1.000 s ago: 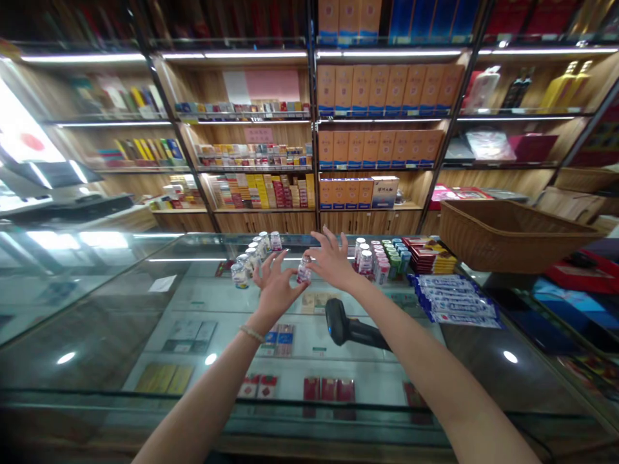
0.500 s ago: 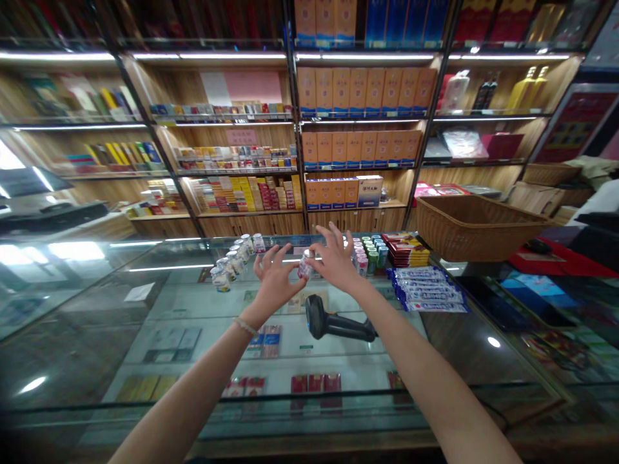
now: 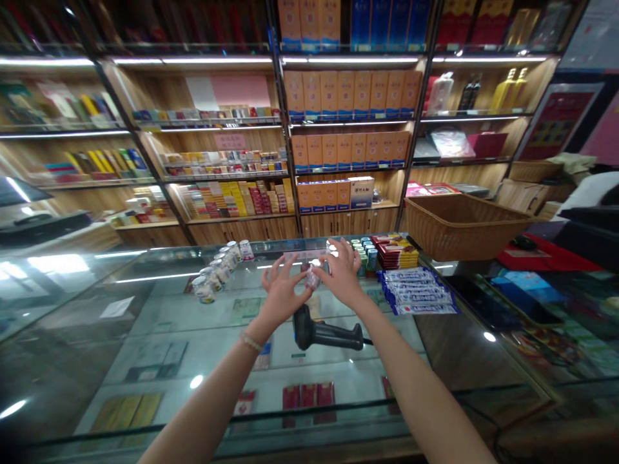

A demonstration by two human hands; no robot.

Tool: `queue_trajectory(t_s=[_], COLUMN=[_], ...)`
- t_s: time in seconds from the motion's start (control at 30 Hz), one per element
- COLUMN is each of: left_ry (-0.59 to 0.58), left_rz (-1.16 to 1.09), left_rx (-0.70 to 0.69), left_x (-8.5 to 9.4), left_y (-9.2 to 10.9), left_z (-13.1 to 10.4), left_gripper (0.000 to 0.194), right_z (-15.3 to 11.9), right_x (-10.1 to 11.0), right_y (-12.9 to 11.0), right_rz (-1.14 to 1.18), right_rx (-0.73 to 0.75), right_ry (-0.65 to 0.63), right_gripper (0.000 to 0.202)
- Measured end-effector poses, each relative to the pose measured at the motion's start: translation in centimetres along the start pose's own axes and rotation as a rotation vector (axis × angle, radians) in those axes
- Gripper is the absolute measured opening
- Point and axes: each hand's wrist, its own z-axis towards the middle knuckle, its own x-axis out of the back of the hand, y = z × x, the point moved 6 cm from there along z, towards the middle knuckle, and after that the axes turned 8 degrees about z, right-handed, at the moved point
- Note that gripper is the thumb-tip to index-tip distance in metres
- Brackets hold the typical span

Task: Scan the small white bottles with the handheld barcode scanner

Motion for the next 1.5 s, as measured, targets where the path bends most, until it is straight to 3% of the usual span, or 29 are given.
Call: queue_trajectory(t_s=[0.57,0.87,1.0,1.17,1.5], left_ry=[-0.004,-0.057,-0.058,-0.053,-0.017], left_rz=[-0.065,-0.126,-0.107,-0.126,-0.173], left_rx=[0.044,0.074,0.061,0.034,0.112], left_x=[0.3,0.0,-0.2,-0.2,0.3], left_y=[-0.5,-1.5,-1.7,-1.9,-3.9], left_z=[-0.7,-0.2,-0.2,-0.1,0.4], left_gripper=[0.021,0.014,0.013,0.014,0.025], right_z=[-0.8,-1.0,-1.1,-1.1,-1.2], right_x=[0.0,-1.0,-1.2,-0.5,-0.2], right_y=[0.7,1.0,1.0,0.6,0.3], right_rz=[0.073,0.122,0.123,0.097,0.023], right_rx=[-0.078,-0.078,-0.085,-0.037,0.026], right_ry=[0.057,-0.083,-0.083,-0.086,-0.124], right_gripper=[0.035,0.029,0.029,0.049,0.04])
